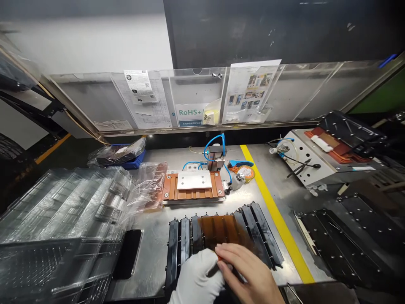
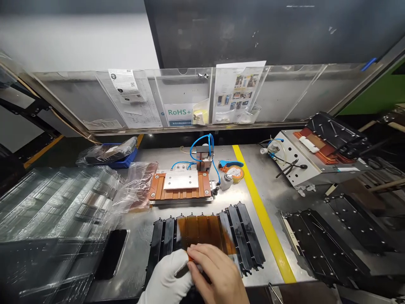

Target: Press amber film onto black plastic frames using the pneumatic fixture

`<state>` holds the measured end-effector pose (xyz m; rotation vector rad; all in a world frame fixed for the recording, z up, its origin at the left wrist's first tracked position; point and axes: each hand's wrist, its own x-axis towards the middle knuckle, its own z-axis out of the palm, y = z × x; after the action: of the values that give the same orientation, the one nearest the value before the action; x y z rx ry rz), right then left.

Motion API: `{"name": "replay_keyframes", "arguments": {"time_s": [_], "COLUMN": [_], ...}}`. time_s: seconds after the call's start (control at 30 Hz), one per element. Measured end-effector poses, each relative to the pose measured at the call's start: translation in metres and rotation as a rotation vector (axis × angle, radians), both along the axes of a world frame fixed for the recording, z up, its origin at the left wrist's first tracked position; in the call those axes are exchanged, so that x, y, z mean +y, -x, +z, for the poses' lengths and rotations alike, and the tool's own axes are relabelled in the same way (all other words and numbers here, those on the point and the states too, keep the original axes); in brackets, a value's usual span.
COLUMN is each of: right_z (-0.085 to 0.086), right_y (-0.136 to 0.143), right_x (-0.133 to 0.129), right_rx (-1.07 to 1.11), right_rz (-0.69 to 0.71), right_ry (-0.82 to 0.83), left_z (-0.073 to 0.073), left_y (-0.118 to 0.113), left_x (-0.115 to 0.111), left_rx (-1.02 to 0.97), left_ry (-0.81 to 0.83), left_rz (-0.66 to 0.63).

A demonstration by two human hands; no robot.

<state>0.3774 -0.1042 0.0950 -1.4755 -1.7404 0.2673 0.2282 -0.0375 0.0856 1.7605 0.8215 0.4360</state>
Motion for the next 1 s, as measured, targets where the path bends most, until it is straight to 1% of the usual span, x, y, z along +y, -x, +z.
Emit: {"name": "replay_keyframes", "arguments": {"time_s": [0.03,0.1,0.2,0.27,0.4,0.53,0.6,0.67,0.73,0.8,0.9,0.97,1.0], "right_z": [-0.003,-0.008,-0.012,-0.011,-0.010,-0.011,-0.014,-0.018,-0.022,-0.025,-0.024,-0.026,-0.029], "right_y": [0.003,0.006,0.012,0.016,0.020,0.021,0.021,0.021,0.019,0.014,0.000,-0.015,-0.026], "right_x": [0.000,-0.002,-0.007,-0.007,-0.001,0.000,-0.001,-0.002,-0.002,0.001,0.007,0.009,0.008], "right_rx": [0.039,0.189,0.526,0.769,1.206,1.553,1.644,1.677,1.729,1.804,1.895,1.908,1.889], "right_rz": [-0.004,-0.054,-0.206,-0.294,-0.319,-0.332,-0.362,-0.409,-0.456,-0.494,-0.582,-0.668,-0.723], "right_ry": [0.028,0.140,0.334,0.435,0.578,0.672,0.685,0.661,0.580,0.488,0.411,0.366,0.331], "left_z": [-0.002,-0.008,-0.015,-0.015,-0.012,-0.014,-0.015,-0.014,-0.012,-0.008,-0.005,-0.005,-0.006], "left_y": [-0.001,-0.002,-0.001,0.000,0.006,0.009,0.010,0.011,0.011,0.013,0.020,0.034,0.045], "left_x": [-0.002,-0.007,-0.014,-0.015,-0.010,-0.008,-0.009,-0.009,-0.009,-0.009,-0.008,-0.007,-0.006], "left_rx": [0.002,-0.005,-0.002,0.021,0.041,0.071,0.077,0.093,0.117,0.137,0.143,0.145,0.152], "left_ry": [-0.016,-0.017,-0.012,0.005,0.042,-0.003,-0.022,-0.008,0.051,0.143,0.282,0.364,0.408], "left_rz": [0.009,0.045,0.096,0.100,0.053,-0.021,-0.054,-0.051,-0.018,0.025,0.152,0.298,0.385]}}
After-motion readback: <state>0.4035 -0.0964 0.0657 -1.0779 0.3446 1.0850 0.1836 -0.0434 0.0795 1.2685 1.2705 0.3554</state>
